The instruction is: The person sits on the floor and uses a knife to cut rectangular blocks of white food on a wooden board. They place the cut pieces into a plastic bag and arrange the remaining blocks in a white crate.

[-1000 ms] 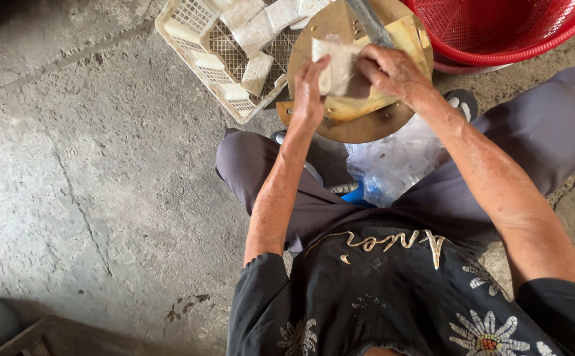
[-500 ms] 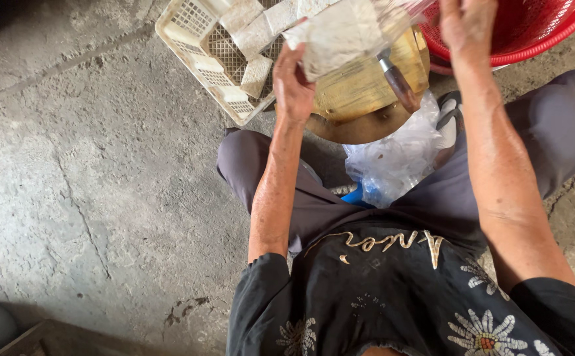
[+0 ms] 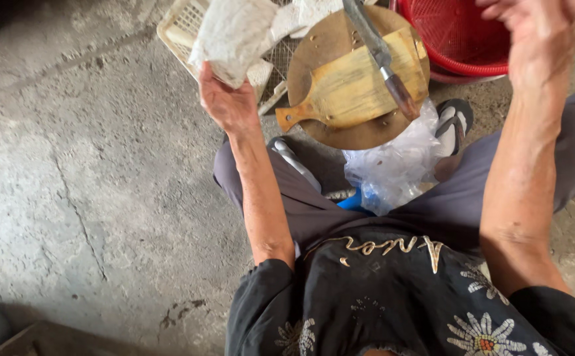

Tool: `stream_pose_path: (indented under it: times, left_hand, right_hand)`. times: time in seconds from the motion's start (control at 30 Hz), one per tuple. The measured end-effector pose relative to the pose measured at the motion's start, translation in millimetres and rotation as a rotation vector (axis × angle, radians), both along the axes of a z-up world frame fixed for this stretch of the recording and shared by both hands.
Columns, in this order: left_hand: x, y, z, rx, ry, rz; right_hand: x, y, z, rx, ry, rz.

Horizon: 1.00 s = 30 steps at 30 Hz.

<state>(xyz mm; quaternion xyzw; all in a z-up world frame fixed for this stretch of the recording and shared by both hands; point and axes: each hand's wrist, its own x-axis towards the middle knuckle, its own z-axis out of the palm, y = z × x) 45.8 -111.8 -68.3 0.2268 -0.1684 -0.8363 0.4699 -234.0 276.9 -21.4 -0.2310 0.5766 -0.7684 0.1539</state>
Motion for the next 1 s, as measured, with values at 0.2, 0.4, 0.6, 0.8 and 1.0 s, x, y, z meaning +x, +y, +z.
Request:
stream_pose_path:
  times: [0.2, 0.4, 0.6, 0.8, 1.0]
  left_hand:
    - [7, -8, -15, -0.025, 0.036, 0.081]
    - [18, -23, -43, -0.135, -0.08, 0.198]
    - [13, -28, -68, -0.21, -0.239, 0.238]
    - [-28, -31, -105, -0.146, -0.35, 0.16]
    - [-125, -33, -172, -0.238, -0.566, 0.043]
  right_hand:
    - [71, -11, 30, 0.868, 0.501, 0.765]
    - [173, -12, -19, 1.201, 0.727, 1.113]
    - [161, -9, -28, 1.404, 0.641, 1.122]
    - [164, -16, -23, 1.165, 0.625, 1.139]
    - [189, -20, -17, 1.133, 0.739, 0.973]
